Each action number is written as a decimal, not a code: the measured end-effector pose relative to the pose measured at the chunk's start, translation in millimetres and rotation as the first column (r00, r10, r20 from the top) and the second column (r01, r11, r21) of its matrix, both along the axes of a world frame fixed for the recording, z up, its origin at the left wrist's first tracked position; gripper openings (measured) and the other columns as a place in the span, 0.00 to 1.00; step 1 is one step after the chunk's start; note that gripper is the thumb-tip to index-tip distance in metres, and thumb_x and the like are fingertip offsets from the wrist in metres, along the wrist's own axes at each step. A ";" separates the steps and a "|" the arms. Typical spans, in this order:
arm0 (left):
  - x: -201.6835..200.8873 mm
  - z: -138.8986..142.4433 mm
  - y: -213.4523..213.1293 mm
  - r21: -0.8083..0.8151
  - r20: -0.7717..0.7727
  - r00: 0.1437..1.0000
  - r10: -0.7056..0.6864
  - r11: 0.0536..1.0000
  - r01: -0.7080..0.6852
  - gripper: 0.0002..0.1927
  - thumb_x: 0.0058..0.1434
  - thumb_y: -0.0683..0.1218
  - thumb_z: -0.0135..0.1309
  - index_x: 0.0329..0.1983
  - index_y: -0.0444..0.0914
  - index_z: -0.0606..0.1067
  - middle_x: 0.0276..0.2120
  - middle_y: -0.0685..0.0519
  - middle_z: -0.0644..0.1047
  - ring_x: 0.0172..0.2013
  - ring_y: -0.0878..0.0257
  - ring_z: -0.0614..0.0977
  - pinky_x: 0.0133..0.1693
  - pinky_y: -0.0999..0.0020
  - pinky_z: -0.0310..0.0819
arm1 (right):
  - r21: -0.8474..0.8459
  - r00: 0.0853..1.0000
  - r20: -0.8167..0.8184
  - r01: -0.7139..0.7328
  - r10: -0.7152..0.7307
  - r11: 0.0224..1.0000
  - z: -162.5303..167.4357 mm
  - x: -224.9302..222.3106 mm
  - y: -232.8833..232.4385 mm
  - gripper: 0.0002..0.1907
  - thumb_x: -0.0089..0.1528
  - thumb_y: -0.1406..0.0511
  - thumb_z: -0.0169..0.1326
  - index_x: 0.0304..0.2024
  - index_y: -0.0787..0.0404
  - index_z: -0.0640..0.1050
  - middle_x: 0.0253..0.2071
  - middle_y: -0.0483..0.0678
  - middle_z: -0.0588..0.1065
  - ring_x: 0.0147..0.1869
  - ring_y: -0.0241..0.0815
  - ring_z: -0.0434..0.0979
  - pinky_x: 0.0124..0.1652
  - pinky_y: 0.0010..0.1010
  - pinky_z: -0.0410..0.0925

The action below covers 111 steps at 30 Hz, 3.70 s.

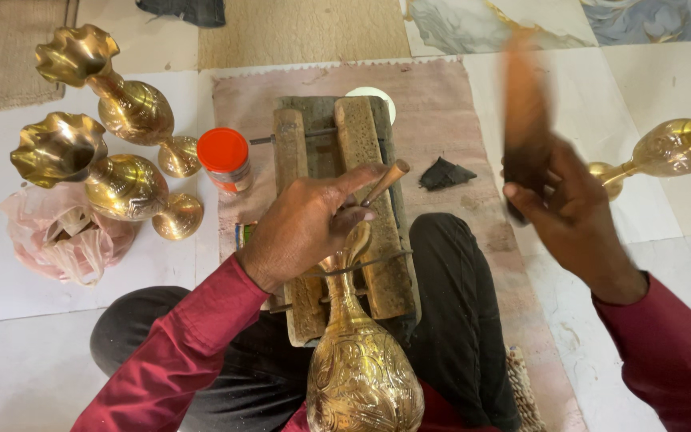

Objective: The person sits on the floor with a brass vase clamped to a wooden anvil block and hammers an engraved pattern into its flared neck using a small punch held in one hand and a wooden mallet in the other, repositioning the punch repeatedly across the vase surface.

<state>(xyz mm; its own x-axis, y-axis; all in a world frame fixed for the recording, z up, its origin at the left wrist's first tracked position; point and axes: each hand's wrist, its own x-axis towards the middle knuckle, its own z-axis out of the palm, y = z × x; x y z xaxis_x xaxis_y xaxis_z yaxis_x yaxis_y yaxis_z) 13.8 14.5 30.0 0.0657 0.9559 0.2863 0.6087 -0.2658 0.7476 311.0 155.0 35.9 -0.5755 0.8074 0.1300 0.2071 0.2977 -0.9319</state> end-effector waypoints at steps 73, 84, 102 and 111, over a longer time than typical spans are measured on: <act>7.3 7.6 32.5 -0.131 -0.267 0.889 -0.372 0.928 0.348 0.27 0.61 0.39 0.55 0.64 0.49 0.73 0.39 0.49 0.85 0.34 0.61 0.89 0.39 0.60 0.85 | 0.116 0.946 -0.069 0.323 -0.317 0.939 -89.2 24.6 -99.6 0.28 0.68 0.74 0.51 0.70 0.67 0.62 0.56 0.53 0.73 0.61 0.45 0.75 0.55 0.33 0.70; 5.9 4.3 35.6 -0.181 -0.271 0.873 -0.405 0.912 0.367 0.26 0.60 0.44 0.58 0.63 0.48 0.74 0.41 0.47 0.84 0.30 0.61 0.87 0.36 0.62 0.84 | 0.572 0.882 0.253 0.194 -0.397 0.797 -81.4 21.7 -103.3 0.31 0.66 0.75 0.52 0.72 0.62 0.65 0.57 0.59 0.70 0.62 0.53 0.74 0.53 0.38 0.72; -15.0 -4.1 2.8 -0.068 -0.126 0.948 -0.292 0.956 0.285 0.31 0.56 0.33 0.57 0.65 0.43 0.73 0.52 0.49 0.82 0.44 0.63 0.88 0.37 0.68 0.86 | -0.002 0.905 -0.368 0.231 -0.215 0.973 -58.3 17.1 -78.7 0.29 0.70 0.76 0.52 0.72 0.59 0.62 0.57 0.54 0.73 0.63 0.42 0.76 0.58 0.33 0.74; -12.0 -0.2 9.8 0.008 -0.160 0.937 -0.312 0.948 0.317 0.27 0.56 0.35 0.60 0.60 0.41 0.75 0.55 0.46 0.81 0.41 0.62 0.88 0.39 0.66 0.85 | 0.067 0.936 -0.313 0.189 -0.159 0.980 -54.7 7.3 -77.6 0.25 0.67 0.74 0.53 0.65 0.58 0.64 0.55 0.54 0.74 0.57 0.41 0.79 0.53 0.31 0.79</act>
